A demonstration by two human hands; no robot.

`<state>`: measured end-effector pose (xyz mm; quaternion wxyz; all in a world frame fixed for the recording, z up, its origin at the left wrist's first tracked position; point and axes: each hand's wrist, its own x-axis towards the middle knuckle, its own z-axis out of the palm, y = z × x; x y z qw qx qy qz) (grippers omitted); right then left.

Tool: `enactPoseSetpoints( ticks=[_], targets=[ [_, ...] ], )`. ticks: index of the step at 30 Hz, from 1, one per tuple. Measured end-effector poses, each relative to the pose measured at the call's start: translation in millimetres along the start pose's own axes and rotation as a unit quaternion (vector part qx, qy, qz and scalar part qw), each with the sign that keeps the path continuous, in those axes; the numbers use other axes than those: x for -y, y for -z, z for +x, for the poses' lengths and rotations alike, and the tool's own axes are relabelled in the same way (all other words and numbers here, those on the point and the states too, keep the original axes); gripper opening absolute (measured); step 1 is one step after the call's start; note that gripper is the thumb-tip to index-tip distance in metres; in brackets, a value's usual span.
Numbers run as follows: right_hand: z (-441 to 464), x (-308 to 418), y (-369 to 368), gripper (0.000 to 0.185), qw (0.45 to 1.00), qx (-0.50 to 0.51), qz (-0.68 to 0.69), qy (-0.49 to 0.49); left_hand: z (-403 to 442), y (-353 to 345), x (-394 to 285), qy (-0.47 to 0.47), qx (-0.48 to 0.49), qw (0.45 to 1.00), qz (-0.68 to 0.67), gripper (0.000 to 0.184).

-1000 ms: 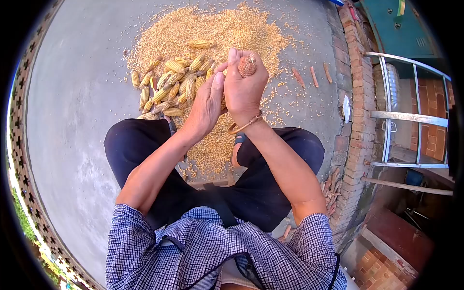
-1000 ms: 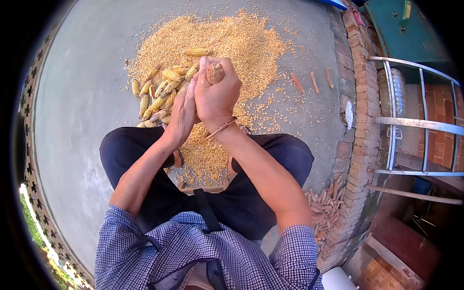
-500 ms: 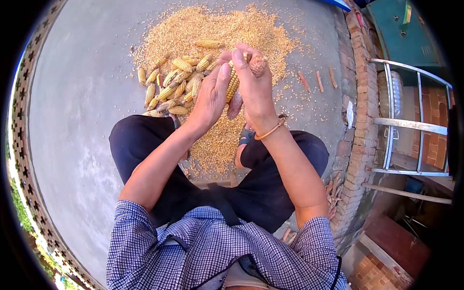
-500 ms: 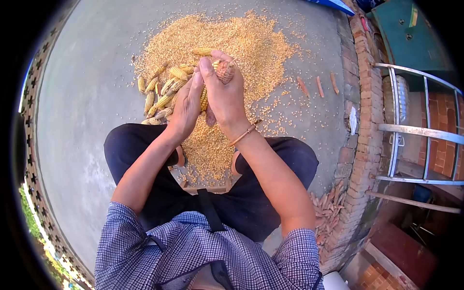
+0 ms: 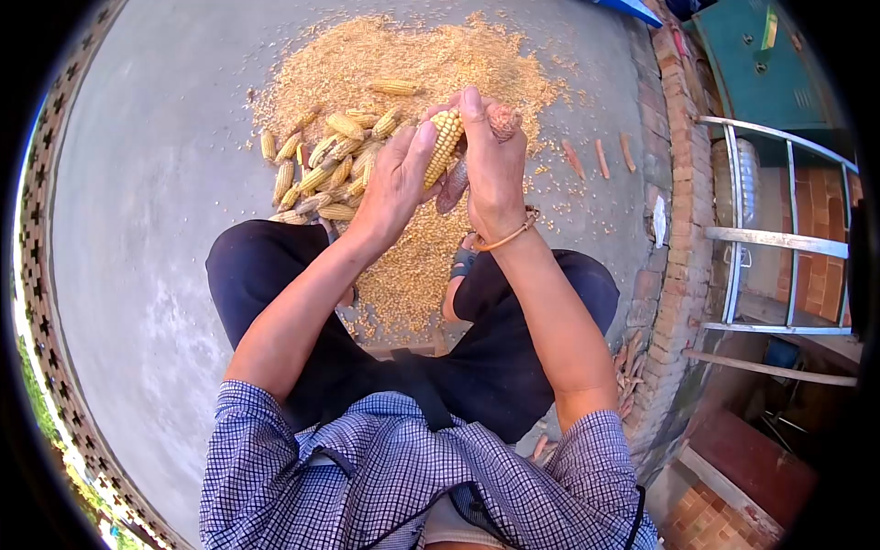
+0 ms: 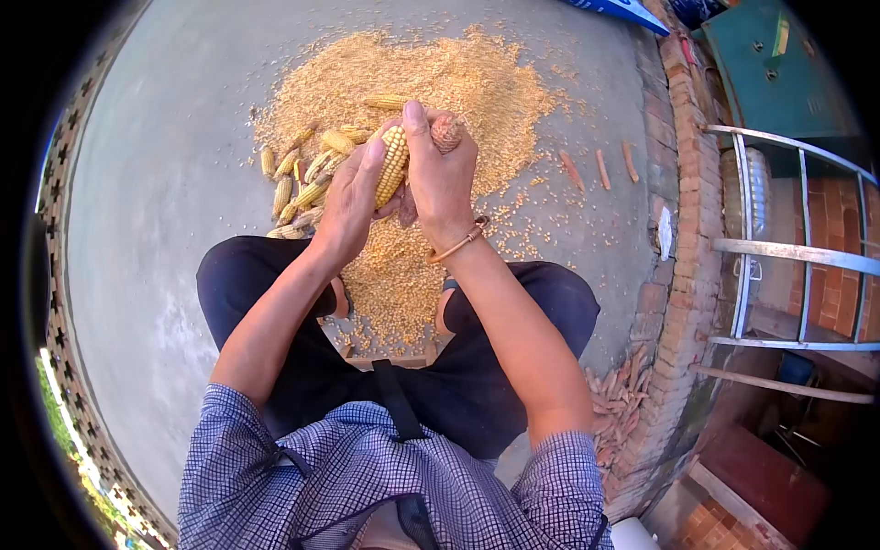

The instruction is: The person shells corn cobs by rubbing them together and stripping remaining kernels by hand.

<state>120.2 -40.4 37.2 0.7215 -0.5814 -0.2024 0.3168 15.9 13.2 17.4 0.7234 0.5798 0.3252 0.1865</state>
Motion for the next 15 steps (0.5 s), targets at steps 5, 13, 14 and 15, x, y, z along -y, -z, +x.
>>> enactPoseSetpoints(
  ticks=[5,13,14,15],
  targets=[
    [-8,-10,-6,0.03,1.0,-0.014,-0.001,0.01,-4,-6,8,-0.157,-0.069,0.964,0.203,0.045],
    [2,-20,-3,0.04,0.979,-0.124,-0.128,0.103,-17,-28,-11,0.014,-0.02,0.999,0.036,0.049],
    [3,-14,1,0.037,0.979,-0.097,-0.138,0.113,-20,-27,-21,0.043,-0.024,0.999,0.003,0.051],
    [3,-6,2,0.035,0.989,-0.071,-0.104,0.075,-18,-22,-22,0.047,0.003,0.998,-0.036,0.052]
  ],
)
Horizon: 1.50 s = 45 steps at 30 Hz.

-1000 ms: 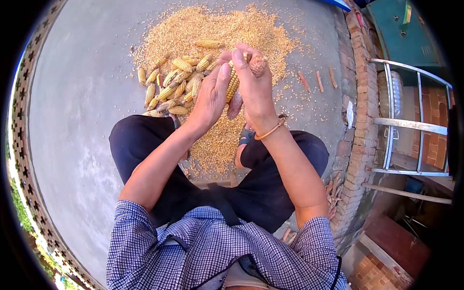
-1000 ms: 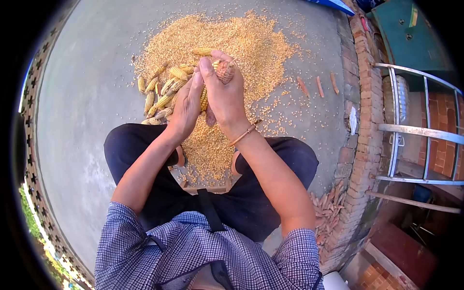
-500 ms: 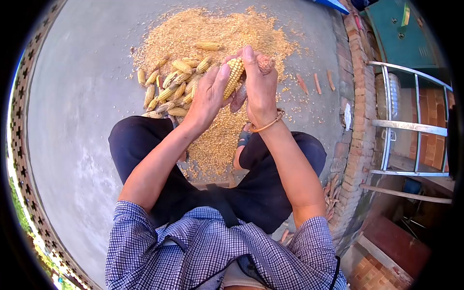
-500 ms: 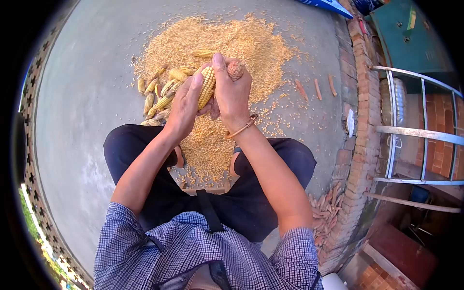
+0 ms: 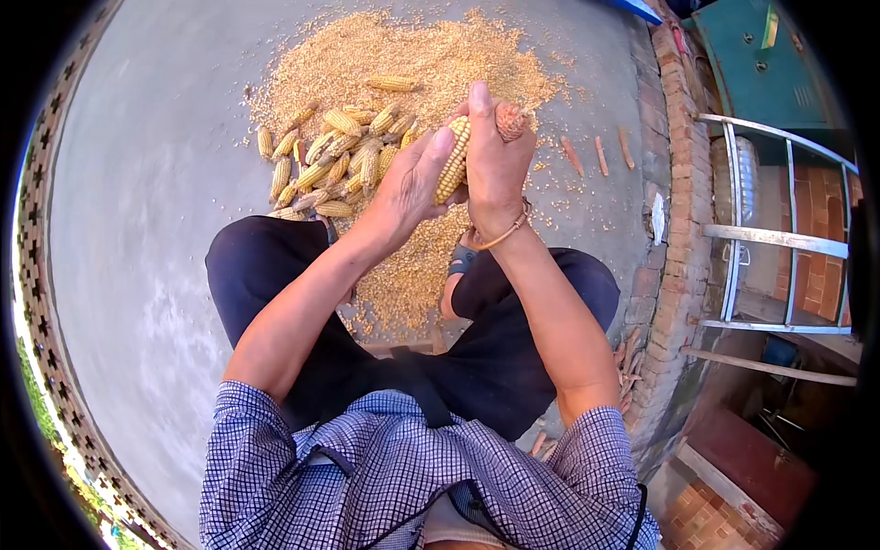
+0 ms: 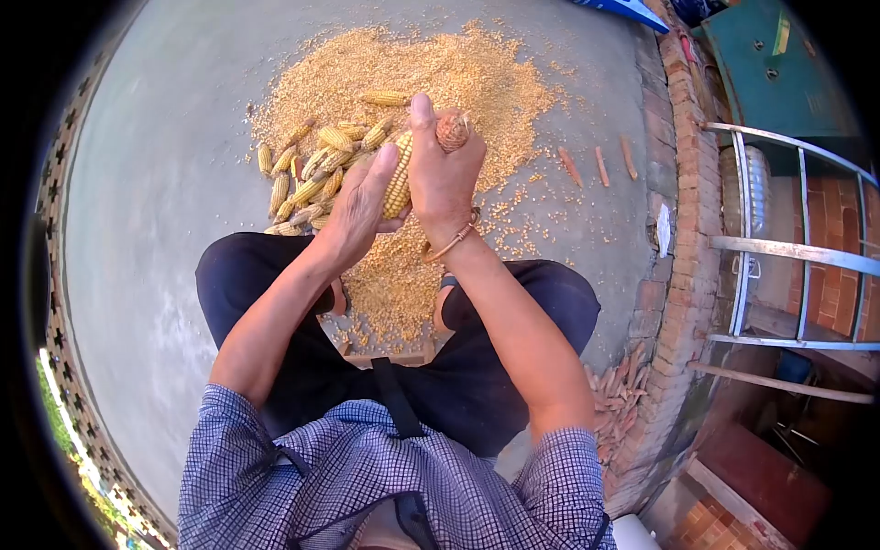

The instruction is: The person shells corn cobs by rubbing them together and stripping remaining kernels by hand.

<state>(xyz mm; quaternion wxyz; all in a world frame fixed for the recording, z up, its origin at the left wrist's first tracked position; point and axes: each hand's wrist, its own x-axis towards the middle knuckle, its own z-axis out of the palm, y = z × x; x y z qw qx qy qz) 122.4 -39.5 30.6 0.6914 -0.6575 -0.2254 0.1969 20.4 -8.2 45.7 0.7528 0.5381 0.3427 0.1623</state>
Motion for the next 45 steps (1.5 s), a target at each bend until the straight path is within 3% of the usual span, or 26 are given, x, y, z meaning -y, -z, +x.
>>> enactPoseSetpoints(
  ticks=[3,6,7,10,11,13,14,16,21,27,30,33,36,37,40,41,44,45],
  targets=[
    [0,16,12,0.036,0.98,0.114,0.131,-0.099,6,15,-5,-0.013,0.092,0.984,-0.15,0.051],
    [-1,15,6,0.038,0.974,0.15,0.144,-0.087,10,15,0,0.012,0.014,0.982,-0.188,0.051],
    [-4,18,5,0.037,0.971,0.155,0.16,-0.088,10,26,5,-0.012,0.079,0.982,-0.17,0.051],
    [-12,5,-3,0.05,0.981,0.166,0.061,0.084,18,32,13,-0.056,0.057,0.989,-0.121,0.056],
    [-11,2,-2,0.07,0.971,0.213,0.028,0.109,18,30,14,-0.07,0.033,0.991,-0.108,0.056],
    [-15,0,-6,0.076,0.967,0.203,-0.044,0.145,19,21,17,-0.096,-0.011,0.992,-0.084,0.057],
    [-18,0,-8,0.08,0.964,0.197,-0.08,0.162,18,20,16,-0.072,0.013,0.988,-0.135,0.057],
    [-19,2,-6,0.074,0.951,0.194,-0.141,0.196,15,20,10,-0.026,0.058,0.97,-0.236,0.058],
    [-15,7,-6,0.072,0.899,0.149,-0.262,0.317,6,14,1,-0.006,0.045,0.958,-0.283,0.055],
    [-20,-5,-15,0.042,0.947,0.037,-0.192,0.256,3,14,11,-0.036,0.026,0.978,-0.203,0.051],
    [-17,-5,-20,0.029,0.95,-0.006,-0.203,0.235,7,19,18,-0.012,0.073,0.981,-0.178,0.051],
    [-13,14,-12,0.034,0.976,0.063,-0.16,0.134,6,14,15,-0.057,0.062,0.973,-0.216,0.051],
    [-1,17,-1,0.045,0.993,0.114,0.044,0.004,12,19,13,0.008,0.062,0.948,-0.311,0.048],
    [0,19,3,0.055,0.989,0.145,0.024,0.017,12,21,11,0.013,0.048,0.953,-0.3,0.048],
    [-9,8,-2,0.062,0.978,0.174,-0.055,0.105,9,21,4,0.034,0.013,0.963,-0.267,0.049],
    [-15,8,-3,0.066,0.958,0.177,-0.155,0.165,11,17,9,0.004,0.023,0.953,-0.303,0.049],
    [-29,6,-16,0.065,0.915,0.077,-0.312,0.245,6,8,26,-0.044,0.017,0.959,-0.278,0.051],
    [-28,3,-18,0.051,0.933,0.014,-0.271,0.237,9,14,25,-0.052,0.069,0.986,-0.146,0.046]
  ],
)
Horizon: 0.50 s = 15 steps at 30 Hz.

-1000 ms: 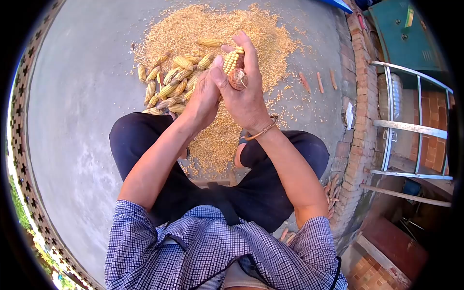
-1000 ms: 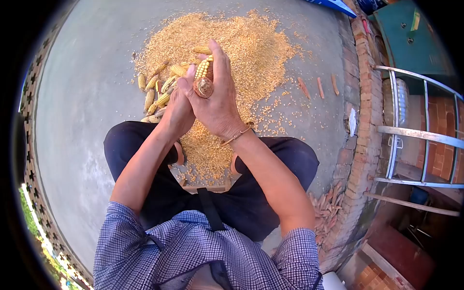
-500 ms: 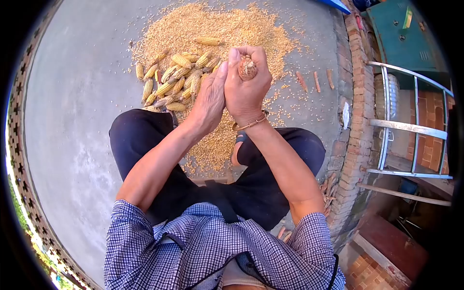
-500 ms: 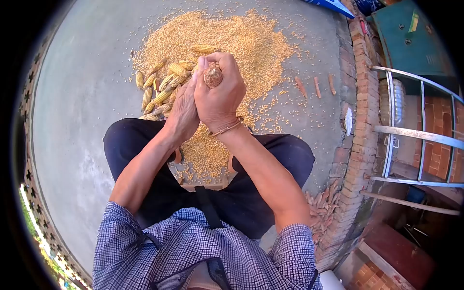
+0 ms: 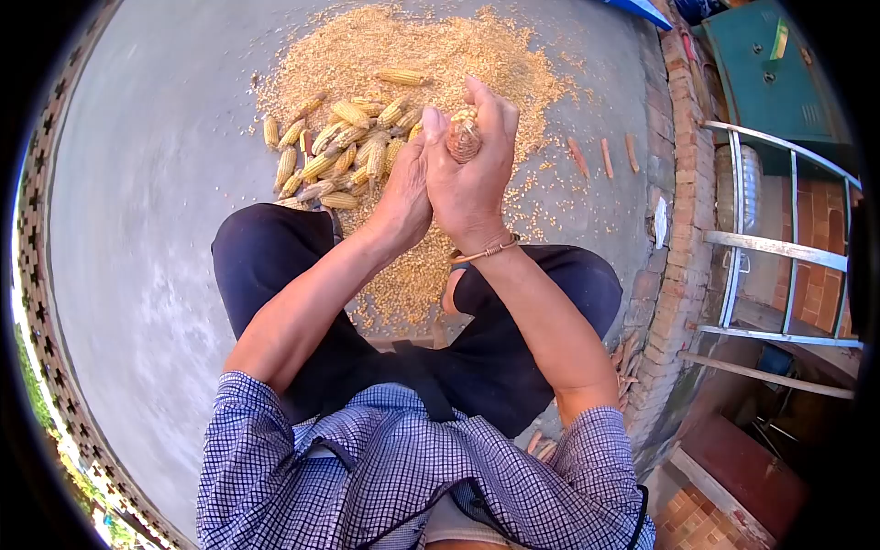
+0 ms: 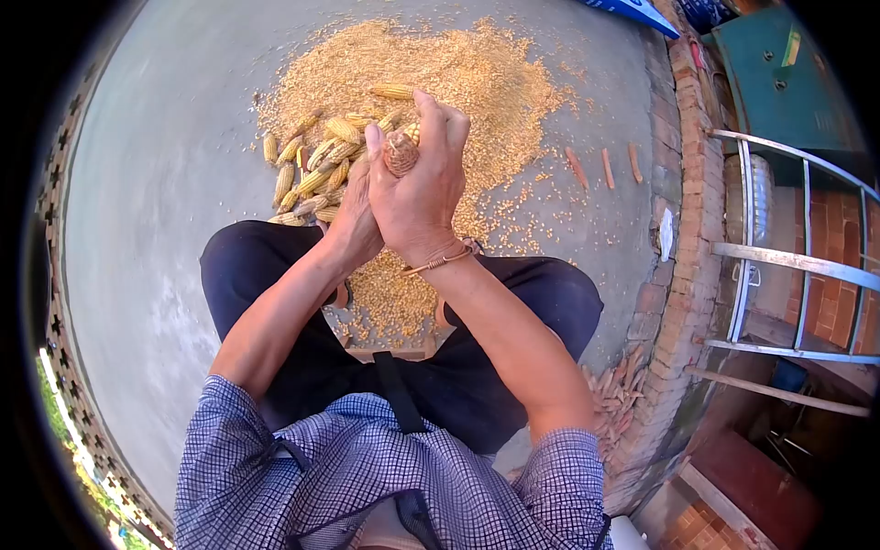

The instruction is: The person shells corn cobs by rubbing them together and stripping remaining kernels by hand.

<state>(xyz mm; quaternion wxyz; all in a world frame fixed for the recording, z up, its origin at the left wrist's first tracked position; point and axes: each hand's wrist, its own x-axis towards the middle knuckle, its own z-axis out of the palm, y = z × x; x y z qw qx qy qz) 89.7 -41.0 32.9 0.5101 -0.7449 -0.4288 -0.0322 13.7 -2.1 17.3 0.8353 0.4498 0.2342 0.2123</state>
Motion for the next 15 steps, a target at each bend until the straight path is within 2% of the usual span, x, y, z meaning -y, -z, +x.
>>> enactPoseSetpoints(
  ticks=[3,4,7,10,13,14,15],
  targets=[
    [9,-2,6,0.036,0.986,-0.034,0.063,-0.148,-2,-18,4,0.019,-0.028,0.994,-0.105,0.045],
    [11,-15,-6,0.028,0.992,-0.112,0.02,-0.046,-2,-17,2,0.021,-0.017,0.995,-0.099,0.047],
    [14,-23,-3,0.032,0.986,-0.01,0.105,-0.13,6,-9,4,-0.007,-0.019,0.998,-0.063,0.049],
    [27,-22,15,0.04,0.928,0.089,0.292,-0.213,10,4,-2,0.01,0.029,0.997,-0.074,0.049],
    [22,-25,15,0.05,0.921,0.113,0.311,-0.206,10,13,-4,0.037,0.021,0.994,-0.097,0.048],
    [19,-23,14,0.06,0.936,0.139,0.262,-0.192,11,8,-3,0.043,-0.019,0.99,-0.13,0.05],
    [15,-19,14,0.062,0.951,0.135,0.224,-0.164,11,8,-1,0.042,-0.022,0.991,-0.128,0.05]
  ],
)
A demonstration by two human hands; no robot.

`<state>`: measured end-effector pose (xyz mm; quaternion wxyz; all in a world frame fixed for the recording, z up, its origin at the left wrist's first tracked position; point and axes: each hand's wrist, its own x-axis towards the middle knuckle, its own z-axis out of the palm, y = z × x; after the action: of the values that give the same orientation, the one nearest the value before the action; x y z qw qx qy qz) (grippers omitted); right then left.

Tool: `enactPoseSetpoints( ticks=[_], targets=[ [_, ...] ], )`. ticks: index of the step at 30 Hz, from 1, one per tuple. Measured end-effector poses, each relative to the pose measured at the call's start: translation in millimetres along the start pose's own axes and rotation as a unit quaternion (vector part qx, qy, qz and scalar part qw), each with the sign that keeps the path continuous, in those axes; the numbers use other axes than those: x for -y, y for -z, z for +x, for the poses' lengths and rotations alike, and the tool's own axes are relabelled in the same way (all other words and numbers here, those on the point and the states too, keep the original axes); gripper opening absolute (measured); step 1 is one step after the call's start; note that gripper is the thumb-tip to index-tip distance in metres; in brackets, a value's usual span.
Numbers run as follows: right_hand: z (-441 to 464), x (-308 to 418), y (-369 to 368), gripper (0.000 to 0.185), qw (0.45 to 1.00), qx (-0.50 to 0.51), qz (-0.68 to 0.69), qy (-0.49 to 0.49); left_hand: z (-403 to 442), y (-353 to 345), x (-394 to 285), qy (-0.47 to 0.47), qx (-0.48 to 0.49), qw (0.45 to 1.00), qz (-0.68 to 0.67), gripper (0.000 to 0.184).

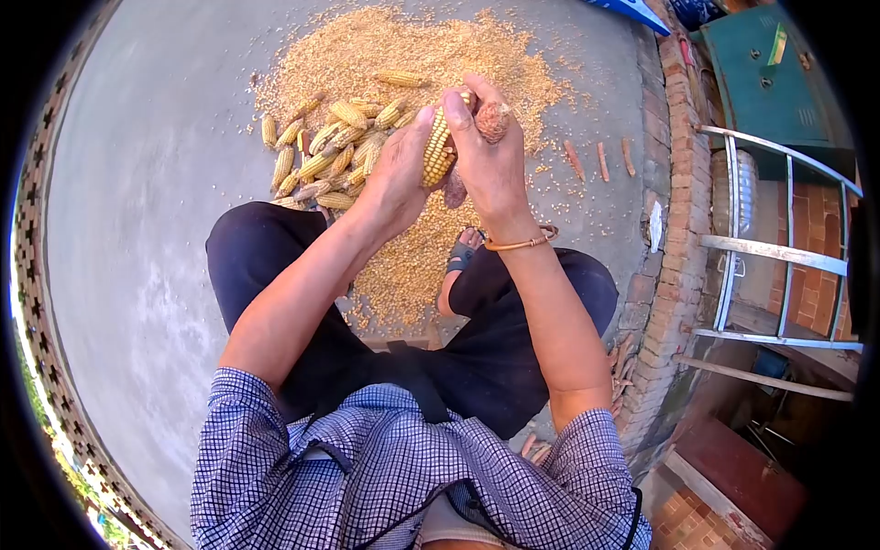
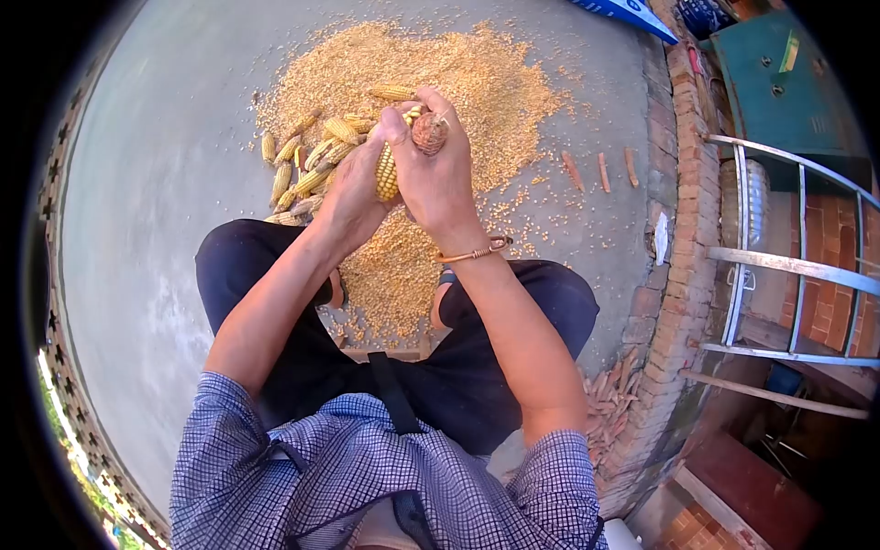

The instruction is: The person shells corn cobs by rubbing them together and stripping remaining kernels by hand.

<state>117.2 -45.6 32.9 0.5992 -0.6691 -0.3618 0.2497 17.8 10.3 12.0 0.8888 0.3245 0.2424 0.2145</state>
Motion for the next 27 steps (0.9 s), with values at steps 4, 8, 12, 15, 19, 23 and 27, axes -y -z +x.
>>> enactPoseSetpoints(
  ticks=[4,8,12,15,19,23,27],
  targets=[
    [-7,-4,-19,0.066,0.977,-0.056,-0.173,0.112,-1,-7,4,-0.013,-0.026,0.999,-0.026,0.049],
    [-11,-6,-22,0.045,0.954,-0.147,-0.21,0.154,-6,-4,5,0.024,0.009,0.999,-0.028,0.046],
    [1,-16,-25,0.029,0.956,-0.179,-0.187,0.139,-4,-5,5,0.034,-0.007,0.999,-0.006,0.049],
    [9,-4,-19,0.025,0.989,-0.115,-0.07,0.055,-3,-5,-3,0.017,0.003,1.0,0.002,0.051],
    [9,-6,-5,0.028,0.993,-0.059,0.098,-0.041,-2,2,-4,0.0,0.011,0.999,0.04,0.049],
    [6,5,-2,0.031,0.985,-0.035,0.161,-0.049,-1,2,-8,-0.089,-0.085,0.927,0.354,0.04],
    [3,-9,-24,0.025,0.981,-0.141,0.125,-0.035,4,-4,13,-0.232,-0.105,0.834,0.49,0.043]
  ],
)
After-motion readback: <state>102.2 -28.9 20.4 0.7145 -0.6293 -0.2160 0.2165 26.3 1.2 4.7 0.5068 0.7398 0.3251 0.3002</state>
